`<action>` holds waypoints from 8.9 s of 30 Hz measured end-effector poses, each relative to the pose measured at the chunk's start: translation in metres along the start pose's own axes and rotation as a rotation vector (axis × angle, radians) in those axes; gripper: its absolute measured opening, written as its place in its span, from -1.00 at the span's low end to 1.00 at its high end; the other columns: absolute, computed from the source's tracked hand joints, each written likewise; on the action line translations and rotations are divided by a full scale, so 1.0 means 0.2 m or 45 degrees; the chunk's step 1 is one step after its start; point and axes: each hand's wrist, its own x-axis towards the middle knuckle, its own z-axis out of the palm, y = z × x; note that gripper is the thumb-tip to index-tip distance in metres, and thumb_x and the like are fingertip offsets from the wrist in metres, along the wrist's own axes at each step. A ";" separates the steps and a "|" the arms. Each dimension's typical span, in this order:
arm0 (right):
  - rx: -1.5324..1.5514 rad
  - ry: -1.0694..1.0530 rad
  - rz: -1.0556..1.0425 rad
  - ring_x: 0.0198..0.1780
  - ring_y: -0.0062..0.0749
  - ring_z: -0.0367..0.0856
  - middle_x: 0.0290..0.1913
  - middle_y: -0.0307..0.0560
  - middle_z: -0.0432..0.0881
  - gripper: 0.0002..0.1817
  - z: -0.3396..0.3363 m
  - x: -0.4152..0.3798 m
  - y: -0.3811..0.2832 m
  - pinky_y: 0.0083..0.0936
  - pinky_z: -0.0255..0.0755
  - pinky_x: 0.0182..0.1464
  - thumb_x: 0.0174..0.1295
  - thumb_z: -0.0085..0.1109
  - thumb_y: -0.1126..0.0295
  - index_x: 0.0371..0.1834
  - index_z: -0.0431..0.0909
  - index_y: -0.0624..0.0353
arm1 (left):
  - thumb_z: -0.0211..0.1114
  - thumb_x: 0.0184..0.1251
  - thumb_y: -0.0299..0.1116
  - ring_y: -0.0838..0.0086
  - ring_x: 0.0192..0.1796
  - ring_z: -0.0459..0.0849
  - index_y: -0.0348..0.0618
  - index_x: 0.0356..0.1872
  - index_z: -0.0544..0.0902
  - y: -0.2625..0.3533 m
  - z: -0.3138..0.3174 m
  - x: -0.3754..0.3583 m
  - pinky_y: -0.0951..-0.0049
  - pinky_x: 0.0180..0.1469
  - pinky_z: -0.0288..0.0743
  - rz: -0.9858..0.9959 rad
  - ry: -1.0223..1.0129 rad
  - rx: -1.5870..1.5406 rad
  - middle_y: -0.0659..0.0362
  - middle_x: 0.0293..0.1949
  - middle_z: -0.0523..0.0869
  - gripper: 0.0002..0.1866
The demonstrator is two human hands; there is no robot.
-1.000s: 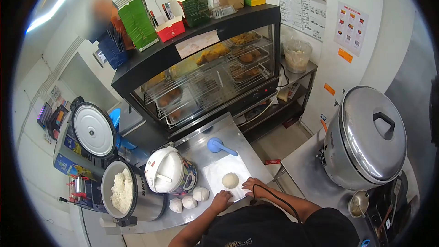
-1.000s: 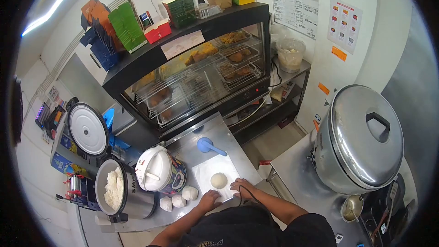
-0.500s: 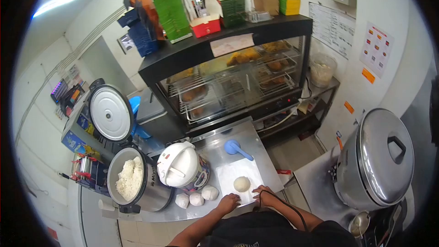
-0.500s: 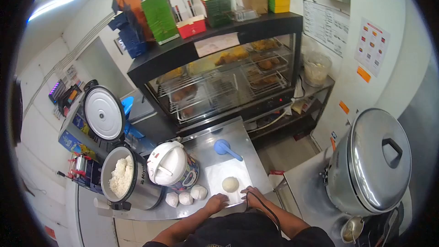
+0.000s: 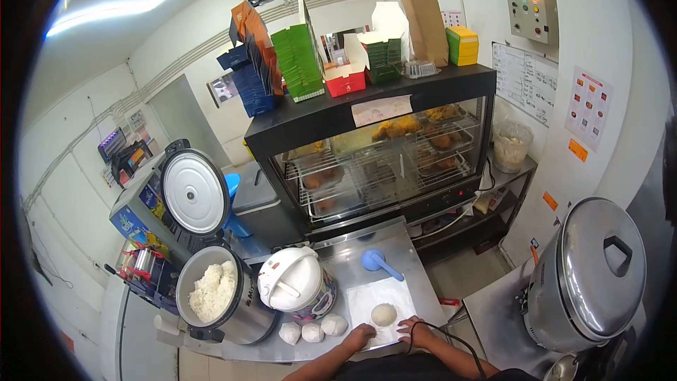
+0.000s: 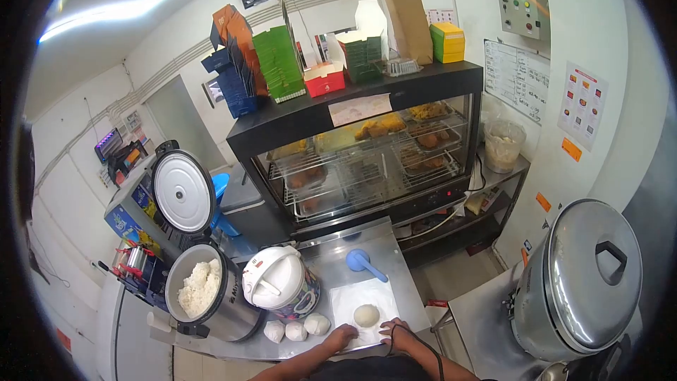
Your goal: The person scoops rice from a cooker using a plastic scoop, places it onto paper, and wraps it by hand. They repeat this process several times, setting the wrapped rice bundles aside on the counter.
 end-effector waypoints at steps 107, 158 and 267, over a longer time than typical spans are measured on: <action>0.667 0.295 0.620 -0.09 -0.17 0.78 -0.21 -0.03 0.82 -0.80 -0.24 0.14 -0.01 -0.25 0.61 0.03 0.26 0.46 0.28 -0.21 0.78 0.19 | 0.38 0.52 -0.14 0.28 -0.49 0.60 -0.31 -0.15 0.81 0.24 -0.21 0.01 0.25 -0.35 0.48 -0.729 0.429 -0.290 -0.08 -0.45 0.77 -0.65; -0.569 0.050 0.035 0.74 -0.10 0.02 0.70 0.02 0.18 -0.30 0.08 0.05 -0.47 0.03 -0.03 0.70 0.37 0.05 0.25 0.59 0.31 0.25 | 0.58 0.24 -0.28 0.30 -0.37 0.70 -0.08 -0.26 0.89 0.02 -0.36 0.75 0.24 -0.12 0.40 0.036 0.073 0.209 0.13 -0.38 0.79 -0.85; -0.259 0.075 0.303 0.01 -0.17 0.57 -0.10 -0.10 0.62 -0.85 -0.13 0.29 -0.10 -0.03 0.34 0.16 0.18 0.24 0.43 -0.20 0.72 0.11 | 0.57 0.13 -0.38 -0.15 -0.08 0.73 -0.29 -0.26 0.71 0.09 -0.15 0.23 0.03 -0.02 0.59 -0.892 0.003 0.191 -0.19 -0.13 0.72 -0.74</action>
